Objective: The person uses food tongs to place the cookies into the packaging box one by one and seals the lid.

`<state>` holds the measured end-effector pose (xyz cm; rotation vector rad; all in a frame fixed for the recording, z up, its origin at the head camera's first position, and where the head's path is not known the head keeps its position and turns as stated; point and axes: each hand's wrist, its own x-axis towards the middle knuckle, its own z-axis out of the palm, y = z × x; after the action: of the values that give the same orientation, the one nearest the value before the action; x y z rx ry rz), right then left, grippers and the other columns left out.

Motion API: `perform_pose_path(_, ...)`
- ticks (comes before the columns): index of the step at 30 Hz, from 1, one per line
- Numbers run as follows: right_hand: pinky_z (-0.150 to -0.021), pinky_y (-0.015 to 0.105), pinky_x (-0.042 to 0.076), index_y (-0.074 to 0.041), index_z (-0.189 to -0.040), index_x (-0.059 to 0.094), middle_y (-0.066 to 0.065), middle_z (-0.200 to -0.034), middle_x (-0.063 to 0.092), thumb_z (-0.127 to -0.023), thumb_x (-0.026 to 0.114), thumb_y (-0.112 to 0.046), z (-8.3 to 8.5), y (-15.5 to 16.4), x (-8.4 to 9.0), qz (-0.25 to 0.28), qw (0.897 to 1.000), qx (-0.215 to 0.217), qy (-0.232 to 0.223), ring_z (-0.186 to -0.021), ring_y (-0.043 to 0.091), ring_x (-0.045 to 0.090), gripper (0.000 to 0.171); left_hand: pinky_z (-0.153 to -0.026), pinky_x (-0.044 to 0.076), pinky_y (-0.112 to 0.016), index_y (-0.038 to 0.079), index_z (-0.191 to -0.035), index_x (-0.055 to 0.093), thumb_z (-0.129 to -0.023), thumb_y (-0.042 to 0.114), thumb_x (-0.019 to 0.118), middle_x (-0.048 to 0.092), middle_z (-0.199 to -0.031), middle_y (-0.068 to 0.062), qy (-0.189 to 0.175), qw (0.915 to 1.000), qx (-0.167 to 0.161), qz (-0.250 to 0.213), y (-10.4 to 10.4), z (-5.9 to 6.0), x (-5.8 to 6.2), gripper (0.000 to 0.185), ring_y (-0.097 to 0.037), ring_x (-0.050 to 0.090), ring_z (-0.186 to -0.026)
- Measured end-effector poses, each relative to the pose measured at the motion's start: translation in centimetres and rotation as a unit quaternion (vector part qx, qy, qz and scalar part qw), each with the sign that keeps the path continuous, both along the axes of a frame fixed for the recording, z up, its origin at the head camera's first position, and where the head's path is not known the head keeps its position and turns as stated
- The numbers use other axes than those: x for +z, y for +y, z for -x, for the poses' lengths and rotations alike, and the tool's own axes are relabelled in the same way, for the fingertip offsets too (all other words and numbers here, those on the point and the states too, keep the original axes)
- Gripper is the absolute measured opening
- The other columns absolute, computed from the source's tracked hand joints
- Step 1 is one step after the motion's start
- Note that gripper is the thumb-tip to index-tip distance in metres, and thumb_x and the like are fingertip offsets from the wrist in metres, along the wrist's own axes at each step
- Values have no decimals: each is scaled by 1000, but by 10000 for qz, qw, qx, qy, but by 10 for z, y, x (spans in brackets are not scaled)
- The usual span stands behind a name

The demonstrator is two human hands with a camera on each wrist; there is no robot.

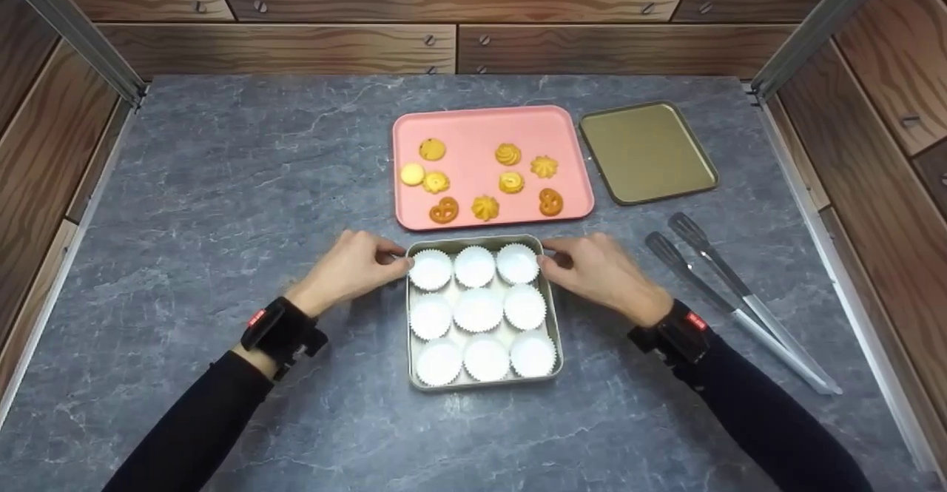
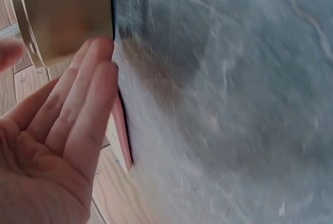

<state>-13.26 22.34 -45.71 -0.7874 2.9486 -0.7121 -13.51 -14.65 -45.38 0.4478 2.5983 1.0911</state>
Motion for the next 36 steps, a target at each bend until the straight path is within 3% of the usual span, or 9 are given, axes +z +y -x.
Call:
perform_pose_path(5, -39, 22, 33, -8, -108, 79, -8, -59, 55, -94, 67, -21, 1, 4, 1, 185, 9998, 4, 6, -46, 4, 40, 23, -59, 60, -26, 4, -109, 80, -90, 28, 74, 79, -90, -4, 105, 9999, 24, -122, 9, 2, -2, 31, -10, 68, -68)
perform_pose_path(19, -43, 23, 38, -7, -120, 77, -1, -68, 64, -92, 67, -13, 7, 27, -2, 264, 9988, -393, 86, -51, 7, 47, 31, -59, 59, -28, 7, -99, 81, -93, 25, 71, 78, -88, -3, 437, 9987, 149, -202, 43, 11, -3, 21, -13, 67, -69)
perform_pose_path(24, -43, 23, 38, -6, -124, 76, 1, -71, 65, -92, 67, -13, 9, 32, -1, 248, 9983, -523, -9, -52, 9, 48, 33, -58, 58, -28, 8, -101, 81, -93, 23, 70, 78, -88, -2, 487, 9981, 255, -261, 50, 14, -5, 20, -12, 67, -69)
perform_pose_path(32, -42, 23, 39, -7, -128, 73, -1, -70, 61, -95, 65, -14, 12, 35, 0, 240, 9971, -683, -217, -52, 9, 47, 35, -44, 52, -26, 9, -95, 81, -93, 18, 68, 72, -72, 4, 567, 9969, 384, -384, 58, 16, -9, 16, -10, 60, -53)
perform_pose_path(36, -41, 24, 37, -7, -132, 71, -2, -65, 56, -98, 64, -18, 12, 36, 0, 225, 9972, -696, -172, -50, 10, 45, 36, -42, 52, -25, 7, -100, 81, -94, 16, 67, 75, -79, -2, 599, 9958, 492, -488, 59, 14, -10, 17, -11, 60, -52)
